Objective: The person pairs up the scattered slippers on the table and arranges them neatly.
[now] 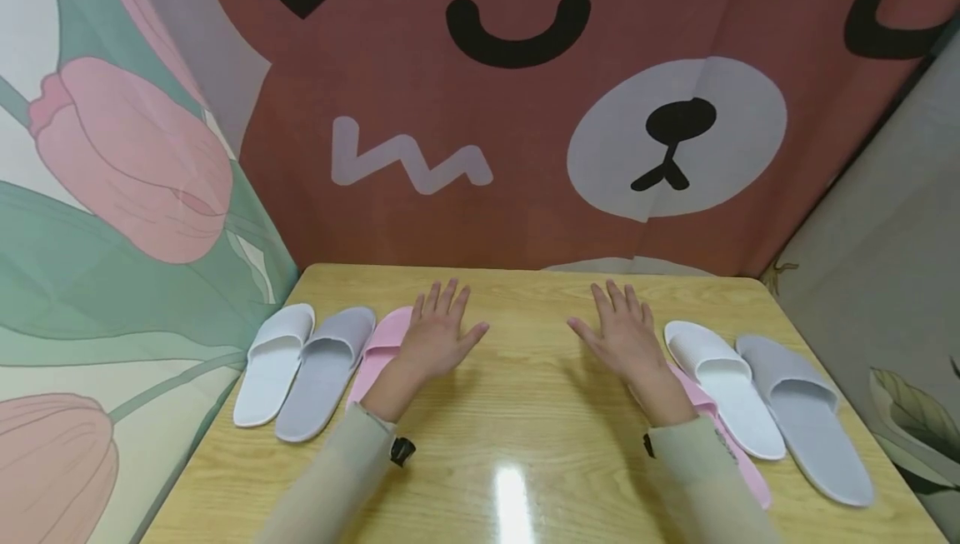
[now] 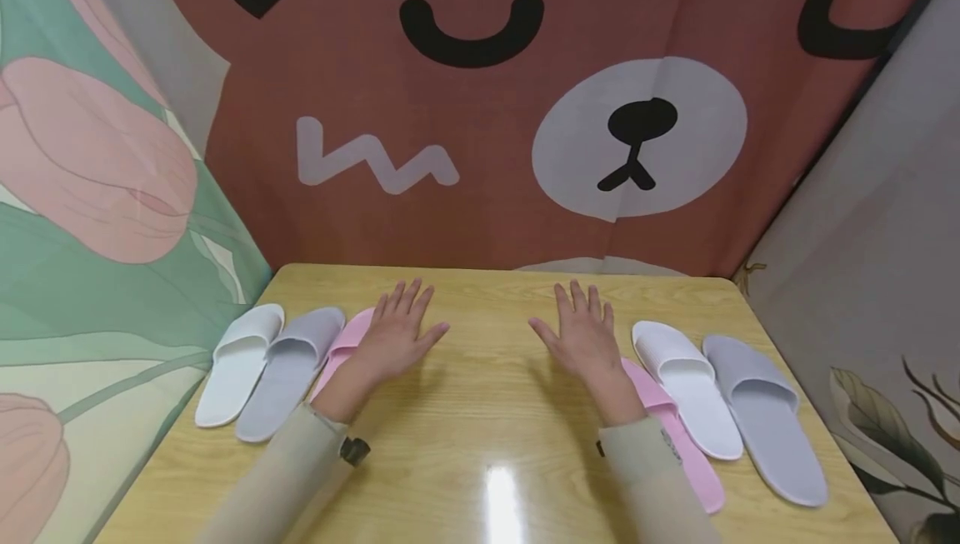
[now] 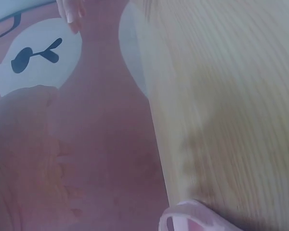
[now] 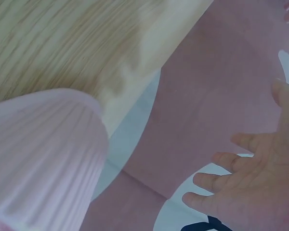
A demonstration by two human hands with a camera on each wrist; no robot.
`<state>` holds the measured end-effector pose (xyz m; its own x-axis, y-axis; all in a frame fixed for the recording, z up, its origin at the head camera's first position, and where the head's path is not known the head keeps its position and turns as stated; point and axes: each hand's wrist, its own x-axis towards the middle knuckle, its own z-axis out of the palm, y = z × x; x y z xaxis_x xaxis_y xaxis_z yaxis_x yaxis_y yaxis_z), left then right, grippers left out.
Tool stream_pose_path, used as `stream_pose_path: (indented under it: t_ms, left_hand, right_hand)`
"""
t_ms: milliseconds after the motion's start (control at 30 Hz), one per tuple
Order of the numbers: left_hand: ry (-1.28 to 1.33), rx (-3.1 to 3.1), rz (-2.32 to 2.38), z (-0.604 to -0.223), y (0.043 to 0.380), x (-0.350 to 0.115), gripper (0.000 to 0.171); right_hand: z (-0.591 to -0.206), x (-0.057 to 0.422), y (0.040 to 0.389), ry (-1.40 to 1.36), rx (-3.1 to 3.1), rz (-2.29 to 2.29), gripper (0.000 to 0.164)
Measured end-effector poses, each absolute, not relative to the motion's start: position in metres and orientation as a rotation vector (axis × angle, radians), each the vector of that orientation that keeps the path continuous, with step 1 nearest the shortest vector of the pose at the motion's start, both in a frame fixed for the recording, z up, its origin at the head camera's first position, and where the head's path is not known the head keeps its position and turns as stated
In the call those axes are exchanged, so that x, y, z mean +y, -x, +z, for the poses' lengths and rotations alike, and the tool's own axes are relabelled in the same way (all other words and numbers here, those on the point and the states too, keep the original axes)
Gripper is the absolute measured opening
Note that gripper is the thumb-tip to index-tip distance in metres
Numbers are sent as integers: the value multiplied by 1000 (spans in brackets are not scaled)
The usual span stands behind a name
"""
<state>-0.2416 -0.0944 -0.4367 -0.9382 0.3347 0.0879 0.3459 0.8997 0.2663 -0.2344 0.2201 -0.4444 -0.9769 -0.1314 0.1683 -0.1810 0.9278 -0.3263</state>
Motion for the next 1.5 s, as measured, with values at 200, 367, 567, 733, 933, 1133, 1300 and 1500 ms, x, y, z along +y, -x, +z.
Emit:
stream_pose_path:
  t_ms: [200, 367, 567, 733, 933, 1133, 1300, 1500]
  left_hand:
    - [533, -3026, -422, -438, 240, -103, 79]
    - [525, -3005, -449, -440, 239, -111, 78]
    - [505, -3024, -445, -444, 237, -121, 77]
    - [492, -3020, -439, -444, 236, -131, 78]
    - [475, -3016, -469, -440, 233, -148, 78]
    - [452, -2994, -482, -442, 233, -160, 78]
    - [436, -2992, -490, -443, 233, -169, 76]
    - [408, -3005, -479, -443, 233, -180, 76]
  right_hand:
    - [-444, 226, 232, -231, -2966, 527, 86]
    - [-444, 233, 230, -222, -2984, 531, 87]
    - [-444, 241, 228, -222, -2988, 542, 88]
    - [-442, 248, 225, -214, -2985, 533, 87]
    - [-441, 258, 224, -192, -2997, 534, 88]
    - [-442, 266, 225, -174, -2992, 529, 90]
    - [-440, 272, 223, -147, -2996, 542, 89]
    - [-439, 282, 222, -125, -3000, 565, 89]
